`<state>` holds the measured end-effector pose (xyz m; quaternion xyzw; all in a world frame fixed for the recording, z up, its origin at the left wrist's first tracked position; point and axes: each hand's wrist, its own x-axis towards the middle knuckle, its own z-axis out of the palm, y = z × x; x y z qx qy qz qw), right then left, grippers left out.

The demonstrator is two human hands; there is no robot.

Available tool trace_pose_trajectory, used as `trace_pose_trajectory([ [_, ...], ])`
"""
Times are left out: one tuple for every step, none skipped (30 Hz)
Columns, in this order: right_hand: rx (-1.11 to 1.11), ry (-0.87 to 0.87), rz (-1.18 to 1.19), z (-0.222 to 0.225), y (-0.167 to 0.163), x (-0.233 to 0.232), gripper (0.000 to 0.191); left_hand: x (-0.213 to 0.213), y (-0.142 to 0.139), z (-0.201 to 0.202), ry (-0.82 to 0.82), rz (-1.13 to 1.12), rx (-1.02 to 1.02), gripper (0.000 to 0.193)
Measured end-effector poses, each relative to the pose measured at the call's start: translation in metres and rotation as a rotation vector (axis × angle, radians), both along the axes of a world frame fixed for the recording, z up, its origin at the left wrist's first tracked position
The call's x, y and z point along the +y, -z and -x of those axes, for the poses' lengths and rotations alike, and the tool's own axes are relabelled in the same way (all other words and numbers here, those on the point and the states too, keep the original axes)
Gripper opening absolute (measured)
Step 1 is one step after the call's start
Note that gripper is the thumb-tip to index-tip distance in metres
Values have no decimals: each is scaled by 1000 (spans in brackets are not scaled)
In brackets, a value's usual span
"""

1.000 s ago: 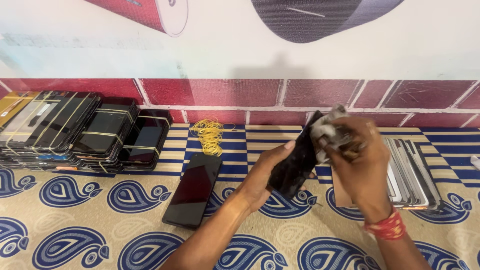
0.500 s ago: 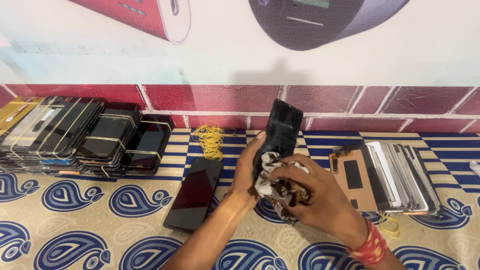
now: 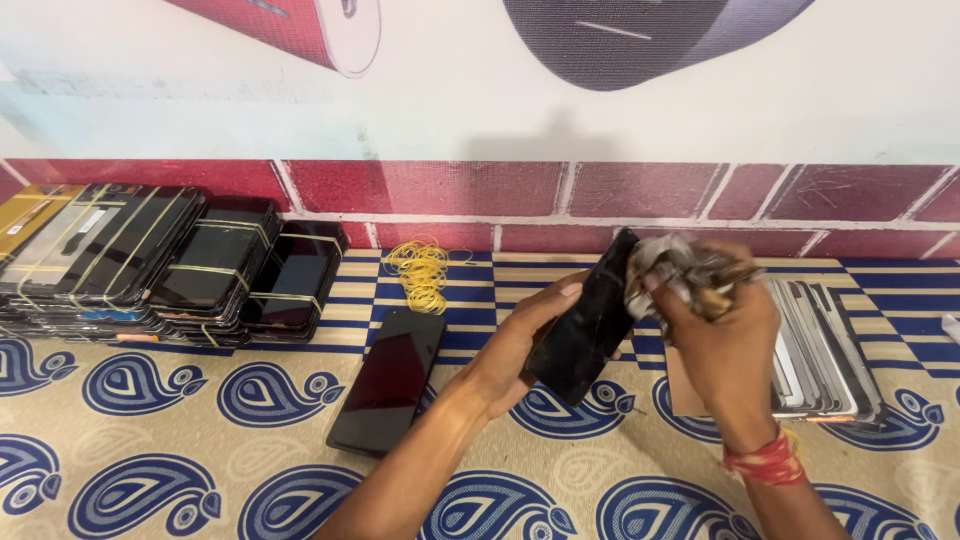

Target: The person wipes the surfaces of multiple smartphones using a patterned cloth. They handle the devices one by one, turning them over to clean both the front and back sides before placing them back on the table. The task involves repetitive wiping motions across the screen and casing of each phone.

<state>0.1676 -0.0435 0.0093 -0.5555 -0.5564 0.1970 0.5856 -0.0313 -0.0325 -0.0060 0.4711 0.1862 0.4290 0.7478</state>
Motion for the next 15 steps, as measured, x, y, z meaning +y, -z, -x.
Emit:
trace_pose_trajectory([
  [168, -42, 16, -4, 1, 6, 40, 0, -1, 0, 5, 8, -5, 52],
  [337, -85, 31, -8, 2, 13, 39, 1, -1, 1, 9, 15, -8, 51],
  [505, -126, 46, -13, 4, 17, 38, 1, 0, 2, 20, 31, -48, 50],
  [598, -202, 94, -20, 6, 17, 34, 2, 0, 3, 32, 46, -89, 49],
  [692, -280, 142, -25, 8, 18, 31, 3, 1, 5, 41, 61, -129, 48],
  [785, -358, 190, -29, 11, 20, 28, 4, 3, 5, 43, 70, -149, 49],
  [794, -364, 237, -32, 15, 21, 27, 5, 4, 4, 47, 81, -170, 50],
  [803, -369, 285, -34, 18, 23, 26, 5, 6, 4, 50, 93, -191, 51],
  [810, -376, 332, -37, 21, 25, 25, 5, 7, 3, 25, 86, -160, 52],
  [838, -377, 305, -38, 24, 26, 25, 5, 7, 3, -2, 80, -129, 53],
  [865, -379, 276, -40, 26, 28, 24, 4, 7, 2, -28, 72, -97, 55],
  [892, -380, 247, -41, 28, 30, 23, 4, 6, 1, -83, -25, -23, 55],
  [888, -380, 230, -42, 30, 30, 24, 3, 4, -1, -137, -122, 52, 55],
  [883, -379, 213, -42, 32, 30, 25, 2, 1, -4, -190, -219, 126, 56],
  [878, -377, 196, -42, 33, 29, 26, 0, -3, -6, -269, -284, 292, 58],
])
